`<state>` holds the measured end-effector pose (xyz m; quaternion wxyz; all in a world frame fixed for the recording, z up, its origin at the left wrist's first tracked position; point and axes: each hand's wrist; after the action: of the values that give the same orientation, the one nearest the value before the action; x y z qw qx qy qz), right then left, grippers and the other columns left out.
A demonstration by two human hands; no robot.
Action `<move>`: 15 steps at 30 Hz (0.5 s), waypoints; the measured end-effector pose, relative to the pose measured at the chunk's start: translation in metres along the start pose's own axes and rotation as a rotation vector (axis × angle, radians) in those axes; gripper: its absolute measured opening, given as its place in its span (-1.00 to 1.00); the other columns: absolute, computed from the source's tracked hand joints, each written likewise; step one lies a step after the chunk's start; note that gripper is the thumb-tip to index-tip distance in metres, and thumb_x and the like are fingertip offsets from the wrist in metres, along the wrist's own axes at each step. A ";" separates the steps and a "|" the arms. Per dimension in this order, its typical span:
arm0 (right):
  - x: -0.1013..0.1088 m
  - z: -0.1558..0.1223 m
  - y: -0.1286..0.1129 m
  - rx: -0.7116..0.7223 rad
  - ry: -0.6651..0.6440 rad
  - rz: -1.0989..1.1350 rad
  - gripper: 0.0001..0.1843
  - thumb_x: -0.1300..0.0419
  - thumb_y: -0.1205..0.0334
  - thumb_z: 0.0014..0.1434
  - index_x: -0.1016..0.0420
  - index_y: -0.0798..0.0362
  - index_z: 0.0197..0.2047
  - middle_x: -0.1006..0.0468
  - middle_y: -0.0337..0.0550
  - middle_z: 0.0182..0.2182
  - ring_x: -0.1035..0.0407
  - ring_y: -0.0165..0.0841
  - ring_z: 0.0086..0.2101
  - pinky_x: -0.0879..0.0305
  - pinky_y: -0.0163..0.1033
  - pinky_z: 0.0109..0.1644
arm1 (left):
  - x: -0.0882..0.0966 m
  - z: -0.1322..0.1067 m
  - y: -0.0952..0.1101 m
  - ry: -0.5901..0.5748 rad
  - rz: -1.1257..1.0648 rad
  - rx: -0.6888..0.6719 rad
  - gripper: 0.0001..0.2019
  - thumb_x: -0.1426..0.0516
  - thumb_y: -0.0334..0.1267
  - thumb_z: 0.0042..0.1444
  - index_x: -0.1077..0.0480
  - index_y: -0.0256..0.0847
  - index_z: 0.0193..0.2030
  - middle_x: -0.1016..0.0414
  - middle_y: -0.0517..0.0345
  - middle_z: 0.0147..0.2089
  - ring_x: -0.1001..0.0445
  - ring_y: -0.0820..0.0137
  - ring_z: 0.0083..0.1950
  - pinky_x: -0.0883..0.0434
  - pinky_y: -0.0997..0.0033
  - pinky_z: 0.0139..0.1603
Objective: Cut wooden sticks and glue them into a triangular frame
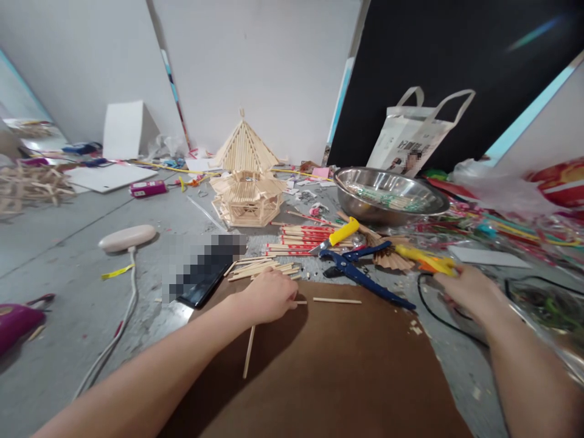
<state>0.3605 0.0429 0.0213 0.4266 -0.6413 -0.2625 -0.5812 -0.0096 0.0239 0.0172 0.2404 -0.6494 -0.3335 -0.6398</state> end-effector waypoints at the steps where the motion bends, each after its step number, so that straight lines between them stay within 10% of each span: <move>1: 0.003 -0.002 -0.002 -0.045 -0.003 0.025 -0.56 -0.04 0.04 -0.14 -0.35 0.19 -0.25 -0.33 -0.08 -0.73 -0.23 -0.33 -0.69 -0.06 -0.25 -0.59 | 0.001 0.000 0.000 -0.005 -0.005 0.001 -0.84 -0.04 -0.19 -0.06 -0.37 -0.21 -0.45 -0.45 0.10 -0.42 -0.37 0.35 -0.31 -0.22 0.32 -0.23; 11: 0.014 -0.031 -0.037 -0.032 0.418 1.123 -0.73 -0.18 0.15 -0.24 -0.32 0.08 -0.41 -0.18 -0.34 -0.63 -0.05 -0.56 -0.72 -0.01 -0.43 -0.78 | 0.014 -0.002 -0.017 -0.088 -0.265 0.021 -0.78 0.07 -0.21 0.02 -0.36 -0.15 -0.30 -0.45 0.17 -0.30 -0.37 0.44 -0.32 -0.24 0.50 -0.33; 15: 0.019 -0.043 -0.052 0.013 0.166 1.370 -0.78 -0.23 0.29 -0.34 -0.31 0.11 -0.53 -0.25 -0.32 -0.65 -0.15 -0.54 -0.71 -0.10 -0.44 -0.77 | 0.022 -0.003 -0.031 -0.071 -0.289 0.070 -0.76 0.10 -0.23 0.03 -0.36 -0.18 -0.32 -0.45 0.18 -0.33 -0.36 0.46 -0.34 -0.23 0.54 -0.38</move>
<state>0.2980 0.0290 0.0501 0.7203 -0.6134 0.2317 -0.2262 -0.0355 0.0445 0.0359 0.1566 -0.6080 -0.4537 -0.6324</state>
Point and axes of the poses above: each hand's wrist, its own z-axis towards the middle knuckle, its own x-axis out of the back of the hand, y = z × x
